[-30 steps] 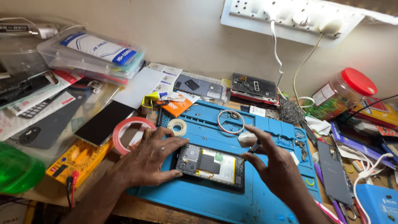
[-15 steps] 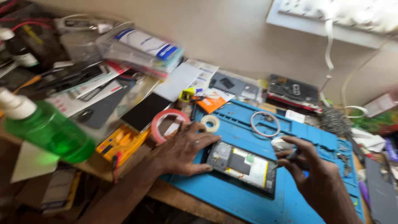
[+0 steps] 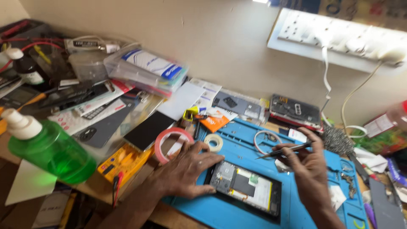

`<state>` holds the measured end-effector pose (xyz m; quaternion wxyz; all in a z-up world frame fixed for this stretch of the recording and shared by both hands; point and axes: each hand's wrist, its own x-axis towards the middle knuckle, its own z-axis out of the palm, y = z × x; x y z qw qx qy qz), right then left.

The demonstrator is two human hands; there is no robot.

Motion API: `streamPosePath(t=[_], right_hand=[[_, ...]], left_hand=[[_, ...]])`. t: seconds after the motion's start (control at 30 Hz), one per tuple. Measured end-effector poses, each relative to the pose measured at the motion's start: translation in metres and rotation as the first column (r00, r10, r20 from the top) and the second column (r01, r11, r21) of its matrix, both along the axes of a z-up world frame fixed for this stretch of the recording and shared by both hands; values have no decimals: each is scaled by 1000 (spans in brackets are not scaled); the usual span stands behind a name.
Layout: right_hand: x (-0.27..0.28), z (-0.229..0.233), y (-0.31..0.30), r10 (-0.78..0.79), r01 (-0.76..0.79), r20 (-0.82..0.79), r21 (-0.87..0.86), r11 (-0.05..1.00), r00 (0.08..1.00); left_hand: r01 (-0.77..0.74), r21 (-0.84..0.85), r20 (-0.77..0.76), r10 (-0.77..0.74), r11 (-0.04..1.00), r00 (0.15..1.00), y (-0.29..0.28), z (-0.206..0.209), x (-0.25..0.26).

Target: The person uses a screwdriver to remove screws from the internal frame of a disassembled mobile phone. They carefully unscrew multiple fasteners from the metal chassis while the phone rests on a blue work mat.

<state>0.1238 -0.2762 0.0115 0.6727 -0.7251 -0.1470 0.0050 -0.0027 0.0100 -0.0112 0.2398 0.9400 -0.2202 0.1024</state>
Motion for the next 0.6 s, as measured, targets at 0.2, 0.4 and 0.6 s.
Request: streamPosePath(t=[0.2, 0.4, 0.6], right_hand=[[5, -12, 23, 10, -2, 56, -154, 988, 998], [5, -17, 28, 5, 1, 32, -192, 981, 999], [6, -20, 28, 11, 1, 55, -210, 978, 998]], left_hand=[[-4, 2, -53, 4, 1000, 999, -1, 3, -1], [-11, -3, -82, 10, 1000, 997, -1, 2, 0], [-10, 1, -109, 10, 1000, 994, -1, 1, 1]])
